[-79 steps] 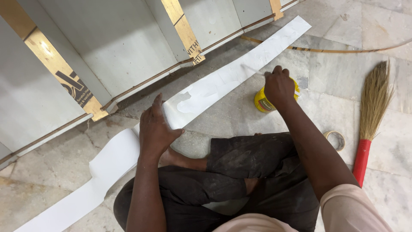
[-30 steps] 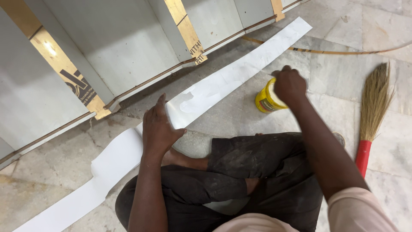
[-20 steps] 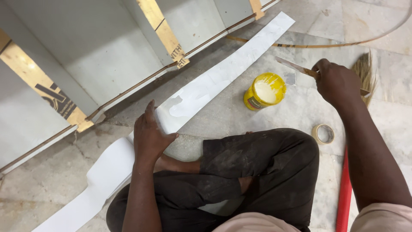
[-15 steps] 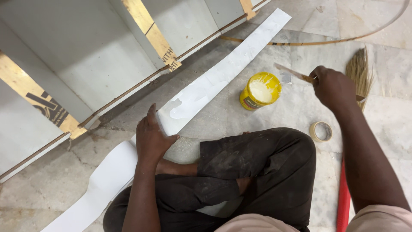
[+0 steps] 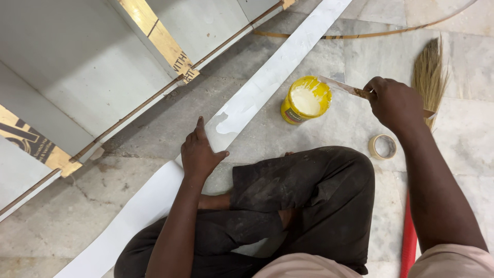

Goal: The person sits on the floor and uses a small brush to apply white adhesive from a yellow container onto a long white strip. The person repeatedly dips the brush into the container and spreads the adhesive along the strip's surface.

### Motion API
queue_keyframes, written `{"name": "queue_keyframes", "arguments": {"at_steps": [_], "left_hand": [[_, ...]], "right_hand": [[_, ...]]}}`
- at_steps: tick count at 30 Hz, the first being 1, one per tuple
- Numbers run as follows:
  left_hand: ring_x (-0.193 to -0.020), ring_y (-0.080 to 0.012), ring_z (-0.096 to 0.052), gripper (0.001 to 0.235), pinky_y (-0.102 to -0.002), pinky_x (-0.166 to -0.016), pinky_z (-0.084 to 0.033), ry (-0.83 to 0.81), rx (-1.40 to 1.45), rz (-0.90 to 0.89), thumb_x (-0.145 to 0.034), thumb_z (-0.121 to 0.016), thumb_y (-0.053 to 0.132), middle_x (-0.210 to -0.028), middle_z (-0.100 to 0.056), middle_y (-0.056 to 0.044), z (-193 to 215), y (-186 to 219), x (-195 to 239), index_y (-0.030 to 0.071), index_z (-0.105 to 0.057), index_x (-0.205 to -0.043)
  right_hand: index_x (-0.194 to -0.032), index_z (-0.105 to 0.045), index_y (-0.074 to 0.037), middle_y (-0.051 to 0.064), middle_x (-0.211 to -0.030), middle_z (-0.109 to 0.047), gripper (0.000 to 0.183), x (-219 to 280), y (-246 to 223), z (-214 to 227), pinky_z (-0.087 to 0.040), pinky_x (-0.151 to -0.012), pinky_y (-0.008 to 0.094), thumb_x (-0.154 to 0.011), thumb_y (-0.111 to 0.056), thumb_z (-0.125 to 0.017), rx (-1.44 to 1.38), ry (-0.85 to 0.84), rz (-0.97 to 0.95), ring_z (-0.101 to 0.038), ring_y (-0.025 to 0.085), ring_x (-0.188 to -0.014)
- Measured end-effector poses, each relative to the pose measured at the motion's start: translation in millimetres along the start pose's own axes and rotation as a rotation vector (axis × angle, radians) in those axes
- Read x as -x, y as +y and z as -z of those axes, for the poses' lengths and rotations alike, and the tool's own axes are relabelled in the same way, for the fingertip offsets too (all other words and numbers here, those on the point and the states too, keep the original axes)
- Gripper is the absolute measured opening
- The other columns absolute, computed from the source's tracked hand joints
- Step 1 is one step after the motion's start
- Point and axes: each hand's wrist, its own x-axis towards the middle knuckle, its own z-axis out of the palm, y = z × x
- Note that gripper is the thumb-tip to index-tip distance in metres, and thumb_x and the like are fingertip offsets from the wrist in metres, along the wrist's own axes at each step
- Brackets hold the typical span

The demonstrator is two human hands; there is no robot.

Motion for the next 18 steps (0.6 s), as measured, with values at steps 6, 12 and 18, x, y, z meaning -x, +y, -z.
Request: {"name": "queue_keyframes", "arguments": {"at_steps": [6,12,18], "left_hand": [[-0.141,-0.0349,-0.044,0.133,-0.054,-0.112,-0.038,-0.025,-0.047,-0.033,-0.061,-0.096,0.045,-0.156,-0.042,-0.019,-13,-4,-3,0.008,-0.016,-0.161],[-0.152,-0.0366,-0.023,0.136,-0.059,-0.121,-0.018,-0.027,0.111,-0.056,-0.058,-0.096,0.05,-0.167,-0.016,-0.023,1,-7,4,0.011,-0.015,-0.16],[-0.153,-0.0359,-0.03,0.123,-0.065,-0.122,-0.017,0.026,-0.132,-0.142,-0.07,-0.09,0.053,-0.165,-0.03,-0.021,18,-34,27,0.013,-0.02,-0.162]], "right_hand": [[-0.109,-0.075,-0.019,0.005,-0.098,-0.074,0.021,-12,-14,-3,-0.055,-0.067,0.046,-0.097,-0.012,-0.059,0.185,-0.051,0.188,-0.072,0.029,-0.086],[-0.105,-0.073,-0.016,0.006,-0.091,-0.071,0.018,-42,-40,-43,-0.055,-0.059,0.042,-0.096,-0.012,-0.058,0.331,0.007,0.372,-0.072,0.026,-0.08],[-0.098,-0.074,-0.015,0.006,-0.091,-0.071,0.014,-61,-47,-61,-0.056,-0.063,0.043,-0.096,-0.016,-0.061,0.365,0.04,0.448,-0.073,0.026,-0.084]]}}
